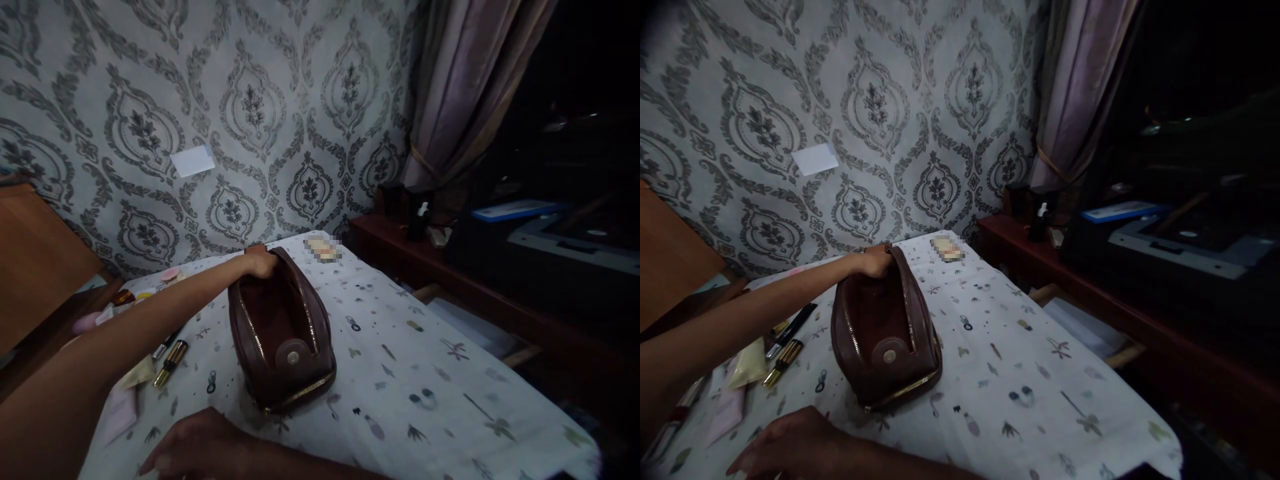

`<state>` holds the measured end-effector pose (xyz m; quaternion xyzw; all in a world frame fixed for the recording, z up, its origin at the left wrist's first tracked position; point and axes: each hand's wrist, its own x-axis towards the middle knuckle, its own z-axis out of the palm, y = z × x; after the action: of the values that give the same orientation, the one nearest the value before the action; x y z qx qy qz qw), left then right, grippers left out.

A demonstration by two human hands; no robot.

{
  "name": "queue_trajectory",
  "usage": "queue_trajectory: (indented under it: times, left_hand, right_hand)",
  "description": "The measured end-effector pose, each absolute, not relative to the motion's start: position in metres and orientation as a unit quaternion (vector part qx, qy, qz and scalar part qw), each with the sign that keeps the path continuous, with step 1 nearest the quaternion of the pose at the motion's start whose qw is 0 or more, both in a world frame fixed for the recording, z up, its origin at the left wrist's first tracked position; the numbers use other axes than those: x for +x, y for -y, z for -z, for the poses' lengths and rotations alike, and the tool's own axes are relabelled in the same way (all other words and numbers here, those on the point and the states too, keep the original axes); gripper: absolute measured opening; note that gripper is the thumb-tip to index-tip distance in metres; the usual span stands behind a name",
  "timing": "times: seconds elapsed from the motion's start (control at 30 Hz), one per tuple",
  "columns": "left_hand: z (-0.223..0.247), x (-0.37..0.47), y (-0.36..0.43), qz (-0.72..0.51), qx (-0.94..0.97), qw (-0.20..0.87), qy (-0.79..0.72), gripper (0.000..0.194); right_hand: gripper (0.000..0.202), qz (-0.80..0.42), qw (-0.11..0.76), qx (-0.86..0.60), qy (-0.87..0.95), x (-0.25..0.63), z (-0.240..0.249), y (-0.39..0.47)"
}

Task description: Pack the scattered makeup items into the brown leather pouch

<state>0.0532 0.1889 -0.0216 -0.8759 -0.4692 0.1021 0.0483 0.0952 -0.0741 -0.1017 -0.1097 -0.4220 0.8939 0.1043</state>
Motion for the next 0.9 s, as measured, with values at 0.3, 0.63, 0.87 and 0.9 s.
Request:
queue_trajectory:
  times: [0.3,0.63,0.87,0.9]
  left_hand:
    - [0.011,0.059,-0.179,-0.173,-0.853,0.027,0.491,0.035]
    - [0.007,0.067,-0.168,-0.191,-0.847,0.030,0.495,0.033]
    - [-0.019,0.066,-0.159,-0.175,-0.856,0.014,0.487,0.027]
    - [-0.026,0.065,-0.156,-0.169,-0.860,0.010,0.482,0.028]
  right_hand:
    - [0.044,-0.894,0.125,-0.090,0.422,0.090,0.115,0.075]
    - [0.044,-0.892,0.131,-0.080,0.425,0.091,0.115,0.077]
    - [0.043,-0.894,0.118,-0.109,0.418,0.093,0.108,0.075]
    - [0.043,-0.894,0.122,-0.106,0.418,0.094,0.107,0.075]
